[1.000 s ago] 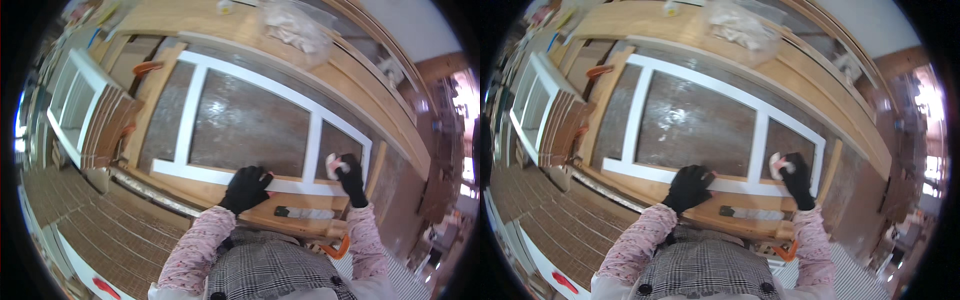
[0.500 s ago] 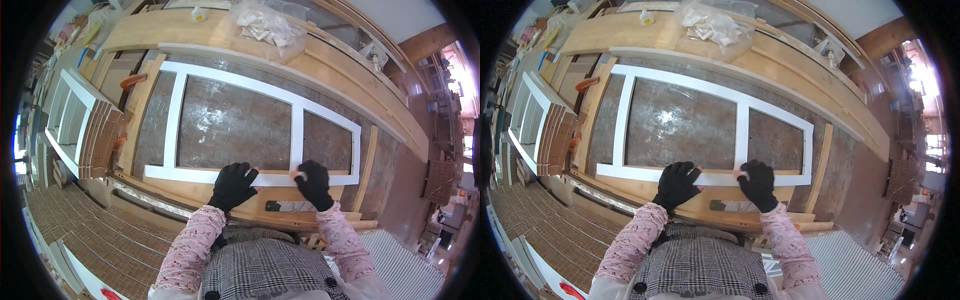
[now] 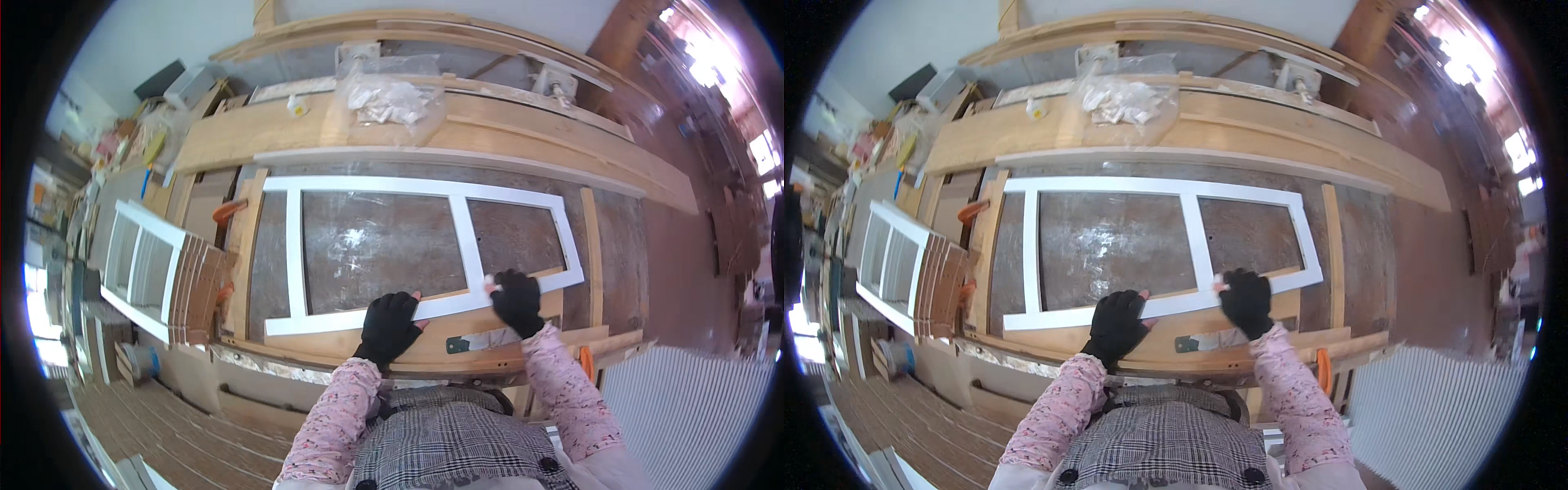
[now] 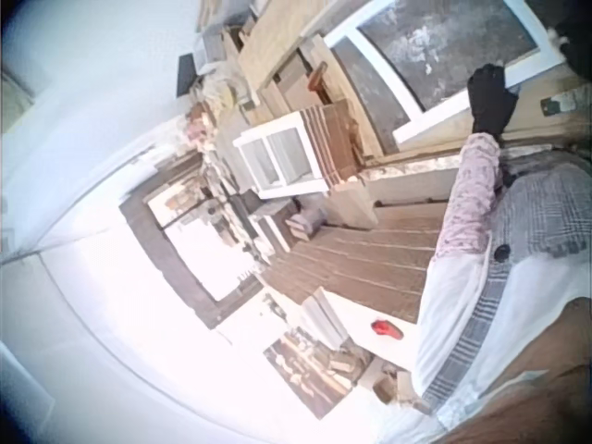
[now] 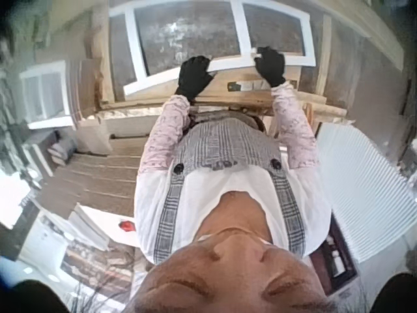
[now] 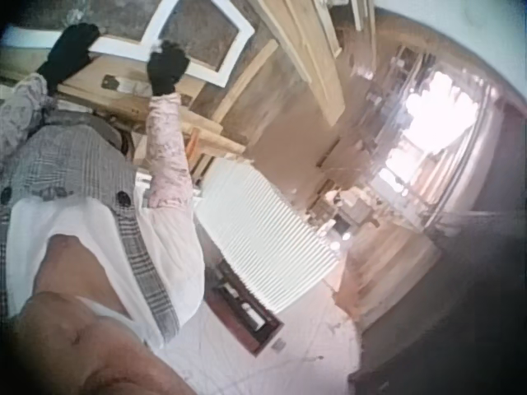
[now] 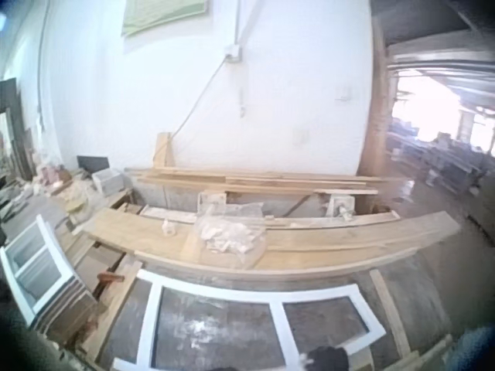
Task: The person wipes white wooden frames with a cloth on a workbench and stacks them onto a wooden pallet.
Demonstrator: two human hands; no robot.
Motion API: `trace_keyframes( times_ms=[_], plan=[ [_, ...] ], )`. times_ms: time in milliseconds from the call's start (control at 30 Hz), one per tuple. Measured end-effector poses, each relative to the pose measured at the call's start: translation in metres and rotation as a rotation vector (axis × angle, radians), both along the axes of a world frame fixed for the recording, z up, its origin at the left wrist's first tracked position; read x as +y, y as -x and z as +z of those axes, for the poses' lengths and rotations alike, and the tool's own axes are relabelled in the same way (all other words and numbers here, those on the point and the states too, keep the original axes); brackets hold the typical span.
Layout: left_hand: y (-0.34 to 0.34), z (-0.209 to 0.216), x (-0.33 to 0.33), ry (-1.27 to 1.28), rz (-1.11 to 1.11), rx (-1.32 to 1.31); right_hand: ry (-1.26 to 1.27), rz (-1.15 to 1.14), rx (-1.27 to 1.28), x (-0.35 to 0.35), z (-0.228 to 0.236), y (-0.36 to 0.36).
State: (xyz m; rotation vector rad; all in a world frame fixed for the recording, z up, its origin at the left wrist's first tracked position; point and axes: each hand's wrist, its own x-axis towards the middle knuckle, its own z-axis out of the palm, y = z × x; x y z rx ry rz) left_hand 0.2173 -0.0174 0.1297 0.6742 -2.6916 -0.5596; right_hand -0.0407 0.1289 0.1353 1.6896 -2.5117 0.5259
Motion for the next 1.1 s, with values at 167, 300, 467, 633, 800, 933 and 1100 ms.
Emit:
trace_keyframes(
  times_ms=[167,300,467,633,800,933,1100],
  plan=[
    [-0.049,0.002,-0.023,0.008,-0.003,-0.16,0.223,-0.357,-0.247,0.074,0.021,0.019],
    [-0.048,0.01,-0.027,0.137,-0.03,-0.194,0.469,-0.379,-0.556,0.118,0.029,-0.058],
    [-0.046,0.093,-0.086,0.028,0.012,-0.03,0.792,-0.48,-0.73,0.131,-0.017,-0.171],
    [-0.047,0.287,-0.105,-0.304,-0.261,-0.186,0.645,-0.591,-0.731,0.163,0.007,-0.21],
    [-0.02,0.42,0.031,-0.741,-0.477,0.116,0.766,-0.712,-0.774,0.218,0.042,-0.22],
    [0.051,0.435,0.09,-1.467,-0.798,-0.048,0.918,-0.677,-0.529,0.299,0.066,-0.242],
    [0.115,0.309,0.239,-1.326,-0.937,-0.225,0.82,-1.149,-0.741,0.45,0.044,-0.316]
  ],
)
